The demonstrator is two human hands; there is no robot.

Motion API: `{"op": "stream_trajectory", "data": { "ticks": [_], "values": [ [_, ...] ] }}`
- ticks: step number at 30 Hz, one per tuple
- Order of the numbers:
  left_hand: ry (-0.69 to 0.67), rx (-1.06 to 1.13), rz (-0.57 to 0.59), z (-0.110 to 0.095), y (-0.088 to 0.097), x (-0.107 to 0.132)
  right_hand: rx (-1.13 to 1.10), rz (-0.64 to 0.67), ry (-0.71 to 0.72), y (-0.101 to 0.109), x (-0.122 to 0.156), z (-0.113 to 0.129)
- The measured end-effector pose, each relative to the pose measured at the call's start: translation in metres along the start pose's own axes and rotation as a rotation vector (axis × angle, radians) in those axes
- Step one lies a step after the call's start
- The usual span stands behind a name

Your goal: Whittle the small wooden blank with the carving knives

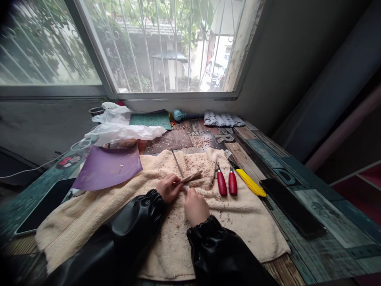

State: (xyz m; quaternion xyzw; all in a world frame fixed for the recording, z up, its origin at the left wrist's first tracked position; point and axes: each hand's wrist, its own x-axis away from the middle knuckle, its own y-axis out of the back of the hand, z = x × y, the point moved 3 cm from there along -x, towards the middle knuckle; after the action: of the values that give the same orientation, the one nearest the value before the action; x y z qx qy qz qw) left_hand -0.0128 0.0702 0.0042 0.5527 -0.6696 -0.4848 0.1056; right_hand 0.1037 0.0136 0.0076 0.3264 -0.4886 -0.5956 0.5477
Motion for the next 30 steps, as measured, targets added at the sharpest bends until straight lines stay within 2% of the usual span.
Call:
{"op": "stream_trajectory", "data": {
  "ticks": [9, 30],
  "values": [
    [0.006, 0.054, -0.030, -0.003, 0.002, 0.000, -0.046, -0.056, 0.028, -0.001, 0.001, -0.003],
    [0.044, 0.113, -0.032, 0.001, 0.000, 0.001, -0.166, -0.074, 0.097, -0.005, -0.004, -0.011]
  ]
}}
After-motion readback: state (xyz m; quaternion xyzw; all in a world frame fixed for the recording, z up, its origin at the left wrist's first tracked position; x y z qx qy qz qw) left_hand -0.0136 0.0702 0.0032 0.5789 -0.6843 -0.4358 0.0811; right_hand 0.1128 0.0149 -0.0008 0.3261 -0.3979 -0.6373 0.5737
